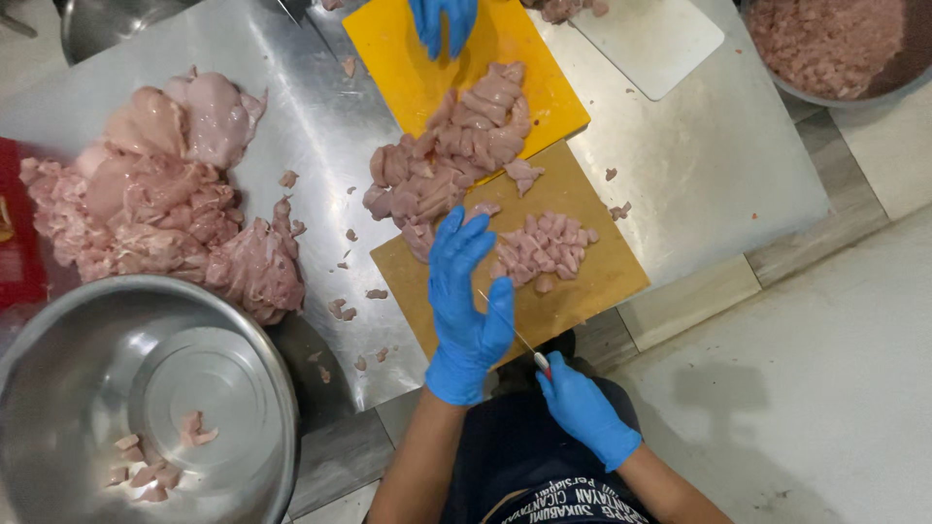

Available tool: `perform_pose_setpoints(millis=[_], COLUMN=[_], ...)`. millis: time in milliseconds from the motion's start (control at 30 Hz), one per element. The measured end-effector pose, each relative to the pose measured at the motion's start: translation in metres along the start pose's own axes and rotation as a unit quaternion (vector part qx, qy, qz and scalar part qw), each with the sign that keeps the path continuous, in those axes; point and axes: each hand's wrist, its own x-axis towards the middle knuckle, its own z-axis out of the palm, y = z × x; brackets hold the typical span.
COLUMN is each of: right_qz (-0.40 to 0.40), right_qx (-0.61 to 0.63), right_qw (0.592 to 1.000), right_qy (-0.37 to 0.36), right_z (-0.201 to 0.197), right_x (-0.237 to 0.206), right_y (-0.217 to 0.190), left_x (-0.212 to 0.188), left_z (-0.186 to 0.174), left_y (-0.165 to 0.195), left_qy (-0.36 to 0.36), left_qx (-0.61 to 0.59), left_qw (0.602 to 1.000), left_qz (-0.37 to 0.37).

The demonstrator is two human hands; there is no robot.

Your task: The person cuts raw chicken breast into small pieces with a knife on a cutting board and moves the cut pieces into a large metal bowl, repeatedly taking new chicken pieces from the pile on the steel table. Other workers cut chicken at the same table and fill a separate bowl.

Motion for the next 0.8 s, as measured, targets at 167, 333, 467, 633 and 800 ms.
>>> perform_pose_setpoints(millis=[167, 333, 467, 633, 800], right_qz=[-0.090, -0.087, 0.008, 0.032, 0.027], right_qx=[-0.002, -0.077, -0.070, -0.082, -0.070], right_qw=[0.995, 0.992, 0.997, 0.996, 0.997], right_qy=[0.045, 0.038, 0.023, 0.024, 0.028], right_z=[0.003, 0.007, 0.004, -0.003, -0.004], right_x=[0.000, -0.002, -0.004, 0.001, 0.010], right_y=[0.011, 0.013, 0.004, -0.009, -0.013], left_x=[0.012, 0.000, -0.028, -0.010, 0.005], left_z=[0.024, 0.009, -0.001, 0.082, 0.039], left_y=[0.035, 0.050, 0.029, -0.046, -0.054], left_qy=[-0.044, -0.058, -0.061, -0.366, -0.122], left_qx=[0.043, 0.031, 0.092, 0.231, 0.141], left_qw=[0.996, 0.992, 0.983, 0.899, 0.982], left_qz=[0.067, 0.104, 0.149, -0.067, -0.003])
